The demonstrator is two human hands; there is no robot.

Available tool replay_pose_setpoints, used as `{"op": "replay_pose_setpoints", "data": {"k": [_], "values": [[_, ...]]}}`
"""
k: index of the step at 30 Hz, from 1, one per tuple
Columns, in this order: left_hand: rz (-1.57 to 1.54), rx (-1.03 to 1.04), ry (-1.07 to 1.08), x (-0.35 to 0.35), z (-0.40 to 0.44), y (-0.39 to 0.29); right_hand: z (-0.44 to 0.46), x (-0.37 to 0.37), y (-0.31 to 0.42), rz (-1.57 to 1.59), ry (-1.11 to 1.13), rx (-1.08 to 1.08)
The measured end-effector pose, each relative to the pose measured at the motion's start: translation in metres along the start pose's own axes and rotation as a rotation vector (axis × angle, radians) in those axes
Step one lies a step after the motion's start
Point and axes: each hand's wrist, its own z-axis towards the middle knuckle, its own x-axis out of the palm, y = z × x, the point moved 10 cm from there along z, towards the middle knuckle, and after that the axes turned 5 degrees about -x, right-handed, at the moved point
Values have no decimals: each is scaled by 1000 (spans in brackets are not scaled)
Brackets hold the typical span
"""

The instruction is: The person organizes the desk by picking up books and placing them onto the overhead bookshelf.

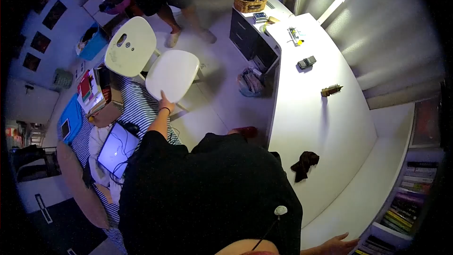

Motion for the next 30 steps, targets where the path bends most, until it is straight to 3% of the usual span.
{"op": "replay_pose_setpoints", "data": {"k": [1,3,7,10,12,15,21,30], "values": [[-25,-21,-57,-25,8,4,1,-3,3,7,-1,8],[-118,155,-422,-61,57,22,8,-11,2,11,24,46],[-221,-58,-533,-147,37,18,8,-14,1,58,-16,40],[-349,-82,-624,-201,-5,10,4,-2,-6,33,91,88],[-282,-168,-792,-220,43,56,2,1,-9,84,58,91],[-368,-315,-723,-252,36,99,-5,5,-8,0,46,71],[-428,-363,-785,-269,20,171,-3,7,-6,1,129,68],[-474,-391,-782,-270,11,225,-2,-1,-7,59,1,67]]}}
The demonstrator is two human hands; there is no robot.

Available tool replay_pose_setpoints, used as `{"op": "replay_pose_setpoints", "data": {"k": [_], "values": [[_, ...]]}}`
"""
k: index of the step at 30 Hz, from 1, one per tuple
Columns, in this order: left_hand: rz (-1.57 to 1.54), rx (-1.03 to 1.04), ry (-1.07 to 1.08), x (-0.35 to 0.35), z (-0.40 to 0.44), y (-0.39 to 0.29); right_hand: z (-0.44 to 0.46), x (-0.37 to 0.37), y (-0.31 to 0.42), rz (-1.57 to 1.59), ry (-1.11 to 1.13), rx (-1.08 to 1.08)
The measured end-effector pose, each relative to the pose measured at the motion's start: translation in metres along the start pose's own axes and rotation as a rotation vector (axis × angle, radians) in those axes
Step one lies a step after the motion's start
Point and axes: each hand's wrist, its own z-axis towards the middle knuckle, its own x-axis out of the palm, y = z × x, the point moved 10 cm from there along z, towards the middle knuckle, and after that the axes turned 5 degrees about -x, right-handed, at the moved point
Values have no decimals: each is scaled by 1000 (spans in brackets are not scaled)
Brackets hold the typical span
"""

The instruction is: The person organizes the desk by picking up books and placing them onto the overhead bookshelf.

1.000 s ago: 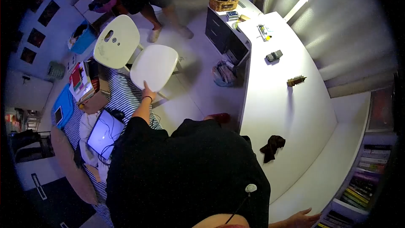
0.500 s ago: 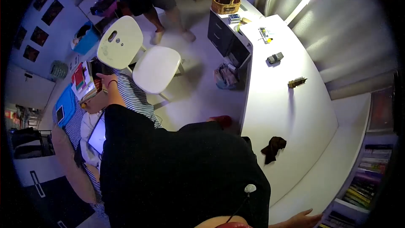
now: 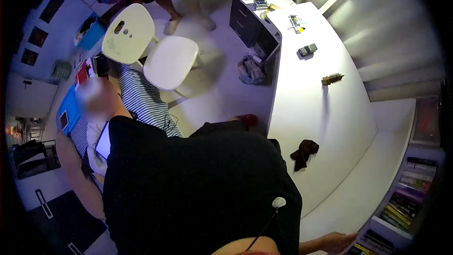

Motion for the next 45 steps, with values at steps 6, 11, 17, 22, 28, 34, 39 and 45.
{"op": "replay_pose_setpoints", "data": {"k": [6,11,17,22,28,34,39,45], "values": [[-7,-15,4,-5,7,12,17,-18,8,54,-14,34],[-13,-23,31,4,4,8,12,-5,-3,74,101,97],[-30,20,184,68,-27,-23,-4,40,-26,-76,282,131],[-67,129,623,200,-139,-98,3,26,-16,-45,215,105],[-75,777,1200,279,-449,-325,-10,52,-31,-86,272,96],[-34,784,1494,261,-635,-438,-4,48,-29,3,286,130],[96,1245,1293,262,-681,-443,-9,53,-33,-59,283,127],[224,1506,1205,265,-702,-391,-10,59,-35,-34,281,106]]}}
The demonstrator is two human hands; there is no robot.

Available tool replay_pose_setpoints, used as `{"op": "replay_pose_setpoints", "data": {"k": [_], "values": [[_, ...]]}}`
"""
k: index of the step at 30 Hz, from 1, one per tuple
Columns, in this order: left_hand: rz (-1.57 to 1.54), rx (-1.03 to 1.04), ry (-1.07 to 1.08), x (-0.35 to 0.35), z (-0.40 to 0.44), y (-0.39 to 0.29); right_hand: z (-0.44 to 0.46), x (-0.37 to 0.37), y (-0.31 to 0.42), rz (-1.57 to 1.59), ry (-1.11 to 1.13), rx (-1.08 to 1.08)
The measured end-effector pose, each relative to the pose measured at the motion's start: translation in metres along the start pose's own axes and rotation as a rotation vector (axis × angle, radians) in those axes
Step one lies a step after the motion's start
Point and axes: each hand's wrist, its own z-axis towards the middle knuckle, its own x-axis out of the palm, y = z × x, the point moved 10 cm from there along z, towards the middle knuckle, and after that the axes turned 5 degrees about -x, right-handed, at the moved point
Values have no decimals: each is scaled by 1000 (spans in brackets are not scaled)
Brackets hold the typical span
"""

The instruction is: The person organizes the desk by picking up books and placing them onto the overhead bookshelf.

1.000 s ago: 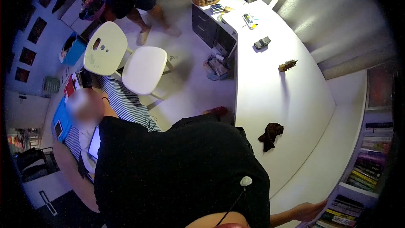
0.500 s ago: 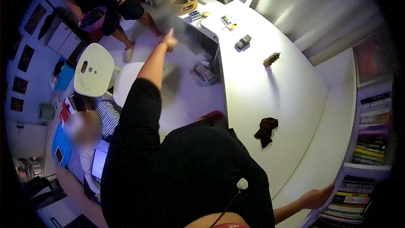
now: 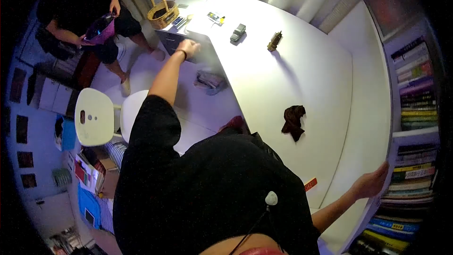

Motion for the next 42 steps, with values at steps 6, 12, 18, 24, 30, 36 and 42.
{"op": "replay_pose_setpoints", "data": {"k": [6,12,18,24,30,36,42], "values": [[78,-51,392,102,-97,-30,1,-9,4,98,-17,10],[304,163,519,200,-115,-35,3,-6,3,60,-16,7],[321,186,691,227,-122,-90,8,-2,6,105,100,90],[374,305,754,259,-104,-90,11,0,4,98,66,119],[334,397,745,273,-81,-89,5,9,-4,113,25,146],[223,602,868,297,-73,-106,8,8,-9,176,-10,261],[-52,737,798,230,-107,-277,11,1,-10,107,-64,239]]}}
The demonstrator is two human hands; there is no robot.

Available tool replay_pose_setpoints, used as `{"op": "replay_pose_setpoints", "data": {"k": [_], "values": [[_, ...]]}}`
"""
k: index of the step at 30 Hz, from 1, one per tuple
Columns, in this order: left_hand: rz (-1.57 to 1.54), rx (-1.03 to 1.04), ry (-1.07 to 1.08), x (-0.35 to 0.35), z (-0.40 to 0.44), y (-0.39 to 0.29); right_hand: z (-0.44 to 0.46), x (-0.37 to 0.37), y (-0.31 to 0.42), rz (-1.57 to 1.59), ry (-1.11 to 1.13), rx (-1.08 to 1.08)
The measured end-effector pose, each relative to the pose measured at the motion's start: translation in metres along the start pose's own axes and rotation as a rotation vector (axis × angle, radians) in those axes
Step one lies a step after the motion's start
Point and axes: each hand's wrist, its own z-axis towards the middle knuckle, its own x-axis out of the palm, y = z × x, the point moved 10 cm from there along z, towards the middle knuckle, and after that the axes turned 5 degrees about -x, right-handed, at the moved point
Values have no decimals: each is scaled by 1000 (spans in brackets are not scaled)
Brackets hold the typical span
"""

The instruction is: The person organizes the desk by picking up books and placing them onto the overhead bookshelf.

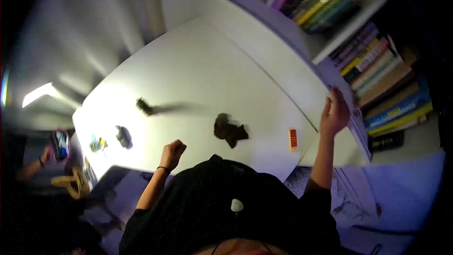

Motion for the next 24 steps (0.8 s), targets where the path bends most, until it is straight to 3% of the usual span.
{"op": "replay_pose_setpoints", "data": {"k": [4,6,8,13,24], "values": [[-280,492,-230,-86,5,-188,-1,-3,1,-55,-21,9],[-204,971,-480,-131,-41,-265,6,-8,1,-3,-29,31],[-94,1278,-583,-148,-86,-313,8,-12,1,-21,-22,42],[181,1365,-443,-119,-118,-378,13,-20,2,2,-31,53],[289,1373,-366,-67,-140,-422,7,-17,-7,111,-14,69]]}}
